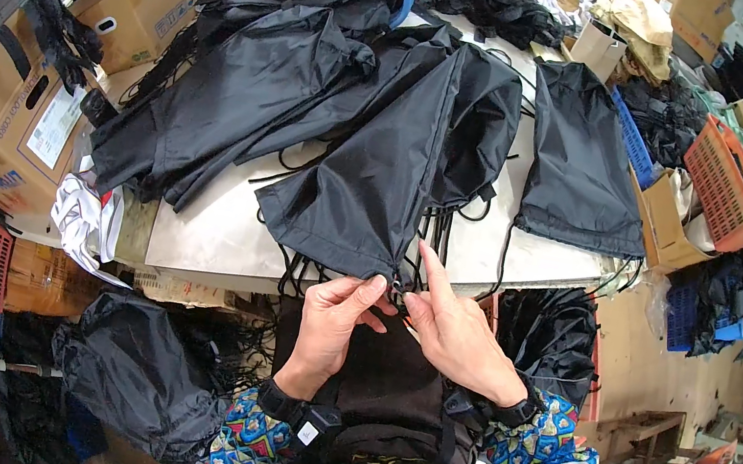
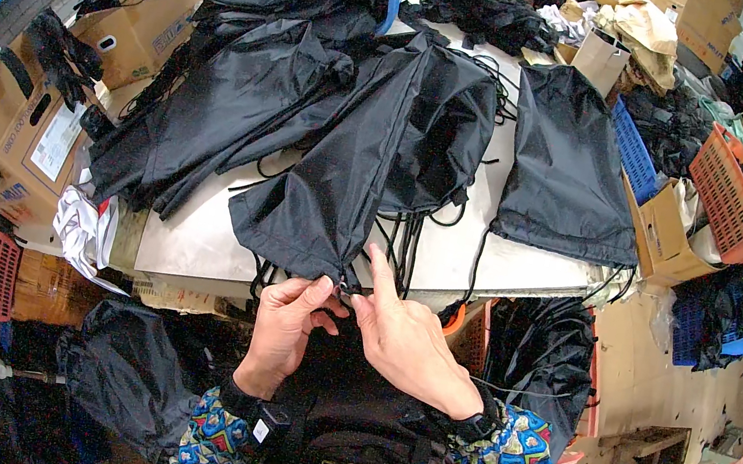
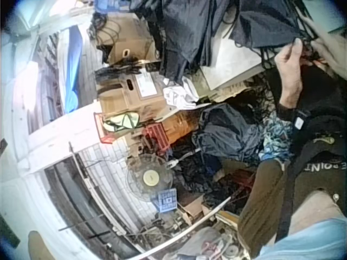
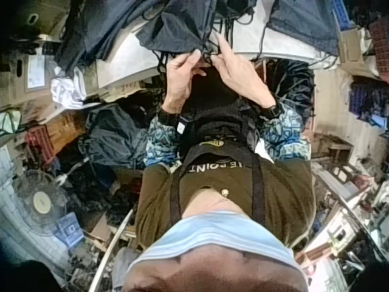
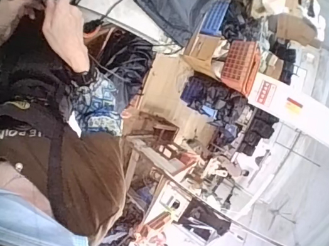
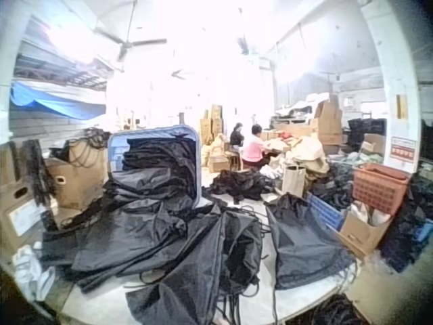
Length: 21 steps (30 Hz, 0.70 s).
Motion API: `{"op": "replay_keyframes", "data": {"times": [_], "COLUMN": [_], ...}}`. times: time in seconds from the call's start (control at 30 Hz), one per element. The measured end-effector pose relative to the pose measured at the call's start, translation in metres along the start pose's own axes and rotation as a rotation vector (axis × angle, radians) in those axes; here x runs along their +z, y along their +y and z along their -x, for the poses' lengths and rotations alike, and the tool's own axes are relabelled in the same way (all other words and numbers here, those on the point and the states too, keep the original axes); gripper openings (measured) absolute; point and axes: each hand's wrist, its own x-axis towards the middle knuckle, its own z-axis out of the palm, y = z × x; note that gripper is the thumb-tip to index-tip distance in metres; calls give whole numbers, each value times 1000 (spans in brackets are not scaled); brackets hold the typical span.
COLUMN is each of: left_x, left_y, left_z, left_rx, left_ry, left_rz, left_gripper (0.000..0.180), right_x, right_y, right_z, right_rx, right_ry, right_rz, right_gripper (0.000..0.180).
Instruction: The person assembles black drawstring bags by threading black cords through the top hem and securing them with small metal rings. They repeatedly pick up bags and cords, thread the cords, and attach the rings, placing finished bags aside on the table.
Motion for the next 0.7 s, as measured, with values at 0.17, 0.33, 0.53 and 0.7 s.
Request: {"op": "replay_keyframes", "data": {"times": [0.17,0.33,0.53,0.7], "left_x": [-2,-6,-7,-11], "left_y": [0,3,5,3], "left_z": [0,0,4,6], "left_rx": [11,28,0,14], "left_ry": [12,5,20,-13], "left_rz": [-66,-106,-4,-126], "left_gripper": [17,18,18,17], "right_x": [1,-1,-1,2], "right_y": [-3,-7,-9,-7], "right_z": [-1,-7,-9,-9], "right_rx": [16,26,31,17], "right_ry": [-36,-75,-94,-104], "right_rz": [2,40,25,32], "right_gripper": [63,64,64,64]}}
